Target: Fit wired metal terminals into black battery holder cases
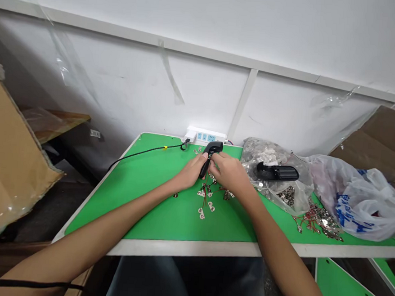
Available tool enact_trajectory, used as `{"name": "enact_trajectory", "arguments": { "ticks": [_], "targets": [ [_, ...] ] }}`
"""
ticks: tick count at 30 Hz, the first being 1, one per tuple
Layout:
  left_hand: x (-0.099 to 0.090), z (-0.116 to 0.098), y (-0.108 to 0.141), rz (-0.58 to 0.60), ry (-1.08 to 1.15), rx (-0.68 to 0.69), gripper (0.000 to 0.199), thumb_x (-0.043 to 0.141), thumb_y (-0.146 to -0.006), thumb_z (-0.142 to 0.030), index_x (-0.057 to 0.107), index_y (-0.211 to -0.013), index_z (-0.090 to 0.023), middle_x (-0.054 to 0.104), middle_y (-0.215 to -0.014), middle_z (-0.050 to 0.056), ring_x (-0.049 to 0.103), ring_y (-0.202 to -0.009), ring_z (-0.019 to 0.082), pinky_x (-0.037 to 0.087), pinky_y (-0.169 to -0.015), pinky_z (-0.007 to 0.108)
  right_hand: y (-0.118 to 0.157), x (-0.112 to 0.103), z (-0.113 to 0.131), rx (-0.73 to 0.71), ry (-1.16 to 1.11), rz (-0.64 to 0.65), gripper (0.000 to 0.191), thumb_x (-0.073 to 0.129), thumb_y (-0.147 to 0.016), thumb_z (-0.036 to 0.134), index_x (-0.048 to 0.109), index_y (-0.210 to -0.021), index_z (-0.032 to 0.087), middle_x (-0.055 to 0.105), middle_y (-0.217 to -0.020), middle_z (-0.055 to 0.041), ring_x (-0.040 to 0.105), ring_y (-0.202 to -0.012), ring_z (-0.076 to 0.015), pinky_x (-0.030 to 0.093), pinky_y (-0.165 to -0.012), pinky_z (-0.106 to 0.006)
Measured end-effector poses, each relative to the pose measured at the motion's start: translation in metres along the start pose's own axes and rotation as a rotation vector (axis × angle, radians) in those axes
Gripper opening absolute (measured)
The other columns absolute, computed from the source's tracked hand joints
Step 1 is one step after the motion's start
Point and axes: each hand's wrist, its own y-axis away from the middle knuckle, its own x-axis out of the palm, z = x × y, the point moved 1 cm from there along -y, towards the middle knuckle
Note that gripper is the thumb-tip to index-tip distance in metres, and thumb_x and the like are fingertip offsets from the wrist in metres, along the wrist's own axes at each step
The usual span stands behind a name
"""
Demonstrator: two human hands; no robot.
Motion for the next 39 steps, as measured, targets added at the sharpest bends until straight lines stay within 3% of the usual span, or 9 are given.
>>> {"name": "enact_trajectory", "arguments": {
  "ticks": [5,10,14,18,24,28,35,39],
  "targets": [
    [0.002,0.003,-0.001,-0.021,0.027,-0.027,0.059,0.041,-0.105,-0.074,0.061,-0.109,-0.019,0.065,-0.07,0.0,0.065,-0.059,0.018,0.051,-0.059,0.028,-0.002,0.005,-0.006,0.04,-0.165,-0.025,0.018,0.052,-0.107,0.025,0.065,-0.097,0.02,0.068,-0.091,-0.0054,0.06,-0.08,-0.0194,0.032,-0.069,-0.031],
    [0.004,0.002,-0.005,0.008,0.214,-0.02,0.056,0.055,-0.102,-0.068,0.063,-0.127,-0.019,0.071,-0.085,0.003,0.068,-0.063,0.018,0.056,-0.059,0.028,-0.004,0.01,-0.011,0.053,-0.325,-0.1,0.015,0.056,-0.105,0.026,0.067,-0.097,0.019,0.067,-0.086,-0.0039,0.058,-0.076,-0.0189,0.036,-0.072,-0.031],
    [0.006,-0.002,-0.007,-0.001,0.321,-0.021,0.05,0.062,-0.1,-0.062,0.066,-0.12,-0.017,0.071,-0.085,0.004,0.066,-0.061,0.017,0.055,-0.058,0.027,-0.004,0.013,-0.01,0.056,-0.399,-0.15,0.015,0.057,-0.103,0.026,0.069,-0.097,0.019,0.065,-0.081,-0.0027,0.059,-0.076,-0.0193,0.04,-0.073,-0.031],
    [0.008,-0.005,-0.007,-0.015,0.409,-0.05,0.044,0.068,-0.097,-0.059,0.066,-0.11,-0.017,0.07,-0.081,0.002,0.065,-0.057,0.015,0.055,-0.055,0.027,-0.003,0.015,-0.006,0.051,-0.48,-0.185,0.016,0.058,-0.101,0.026,0.073,-0.1,0.02,0.071,-0.088,-0.0041,0.063,-0.082,-0.0198,0.045,-0.077,-0.031],
    [0.007,-0.008,-0.006,0.042,0.425,-0.059,0.046,0.069,-0.096,-0.058,0.065,-0.115,-0.016,0.07,-0.076,0.001,0.067,-0.055,0.016,0.054,-0.051,0.025,-0.003,0.014,-0.007,0.15,-0.601,-0.218,0.015,0.064,-0.096,0.028,0.078,-0.095,0.021,0.076,-0.088,-0.002,0.061,-0.069,-0.0166,0.046,-0.067,-0.029],
    [0.005,-0.01,-0.005,0.042,0.436,-0.083,0.043,0.068,-0.097,-0.057,0.063,-0.112,-0.017,0.069,-0.074,0.0,0.07,-0.055,0.017,0.058,-0.052,0.026,-0.003,0.013,-0.009,0.166,-0.619,-0.243,0.016,0.067,-0.093,0.03,0.081,-0.095,0.022,0.078,-0.092,-0.0034,0.063,-0.07,-0.0169,0.049,-0.069,-0.029],
    [0.005,-0.007,-0.005,0.042,0.434,-0.095,0.042,0.069,-0.097,-0.053,0.063,-0.116,-0.016,0.074,-0.082,0.003,0.071,-0.056,0.017,0.058,-0.052,0.027,-0.001,0.011,-0.006,0.268,-0.725,-0.187,0.021,0.07,-0.091,0.035,0.085,-0.095,0.02,0.079,-0.083,-0.0042,0.065,-0.065,-0.0171,0.049,-0.061,-0.028],
    [0.005,-0.004,-0.006,0.055,0.435,-0.083,0.04,0.068,-0.098,-0.053,0.063,-0.112,-0.016,0.075,-0.083,0.004,0.071,-0.055,0.018,0.059,-0.053,0.029,-0.002,0.01,-0.007,0.255,-0.795,-0.104,0.023,0.071,-0.09,0.032,0.085,-0.102,0.019,0.082,-0.089,-0.0061,0.07,-0.07,-0.0186,0.053,-0.066,-0.029]
  ]
}}
